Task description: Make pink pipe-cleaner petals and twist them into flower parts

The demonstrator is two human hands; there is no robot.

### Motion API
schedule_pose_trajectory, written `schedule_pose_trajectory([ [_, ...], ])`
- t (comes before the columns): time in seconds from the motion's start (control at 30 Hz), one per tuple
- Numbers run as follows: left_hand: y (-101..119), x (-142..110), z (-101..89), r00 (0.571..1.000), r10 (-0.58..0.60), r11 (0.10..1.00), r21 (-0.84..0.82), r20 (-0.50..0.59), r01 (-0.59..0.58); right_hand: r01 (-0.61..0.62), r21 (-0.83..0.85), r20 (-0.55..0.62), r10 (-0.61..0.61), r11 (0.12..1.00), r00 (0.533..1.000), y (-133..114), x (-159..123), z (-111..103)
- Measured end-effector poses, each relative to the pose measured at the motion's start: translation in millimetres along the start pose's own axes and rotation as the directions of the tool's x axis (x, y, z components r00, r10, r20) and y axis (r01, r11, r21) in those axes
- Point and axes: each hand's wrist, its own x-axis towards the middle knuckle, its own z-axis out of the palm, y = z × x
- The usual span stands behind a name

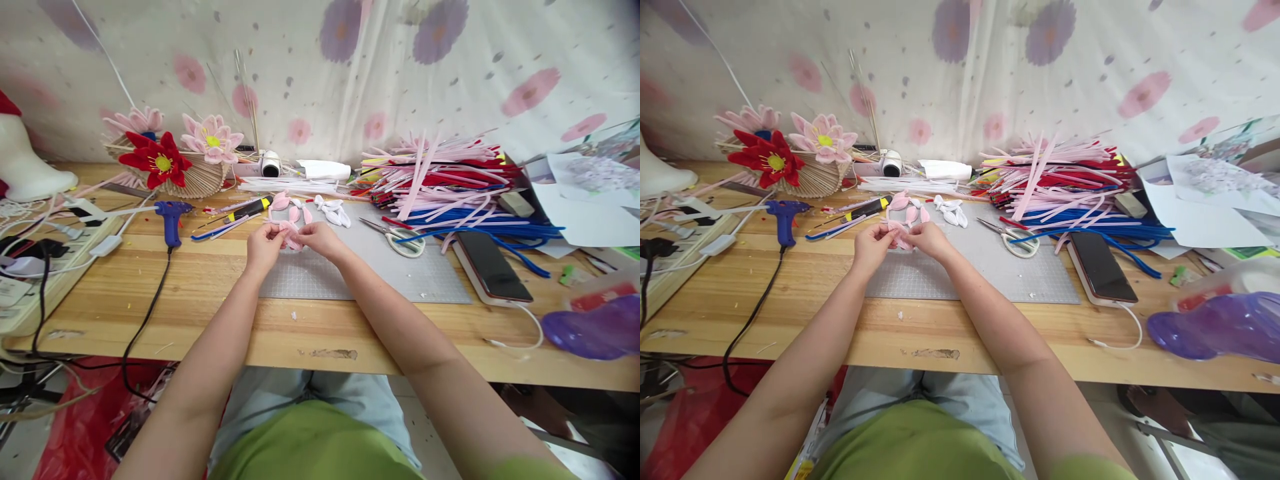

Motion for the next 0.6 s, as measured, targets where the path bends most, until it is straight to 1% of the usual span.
schedule_pose_trajectory([
  [0.13,-2.4,-0.1,1.3,1.000,0.008,1.000,0.006,0.009,-0.008,-0.002,-0.070,0.005,0.003,0.998,1.000,-0.2,0.0,0.9],
  [0.23,-4.0,1.6,0.0,0.999,-0.032,0.999,-0.035,0.035,0.033,0.002,-0.084,0.013,0.000,0.996,1.000,-0.3,0.0,0.5],
  [0.33,-3.3,2.6,-2.6,0.993,-0.079,0.993,-0.084,0.092,0.087,0.002,-0.066,0.024,-0.001,0.998,1.000,0.3,0.2,-0.3],
  [0.47,-1.4,3.1,-5.3,0.979,-0.106,0.990,-0.069,0.176,0.120,0.008,-0.053,0.049,-0.005,0.999,0.999,-1.0,-1.0,-0.7],
  [0.53,-0.7,3.4,-6.0,0.978,-0.114,0.990,-0.058,0.175,0.125,0.019,-0.052,0.040,-0.017,0.998,0.999,-3.1,-2.4,-0.4],
  [0.6,0.7,3.4,-7.0,0.978,-0.121,0.989,-0.061,0.171,0.134,0.031,-0.053,-0.001,-0.031,0.998,1.000,-4.8,-3.5,-0.1],
])
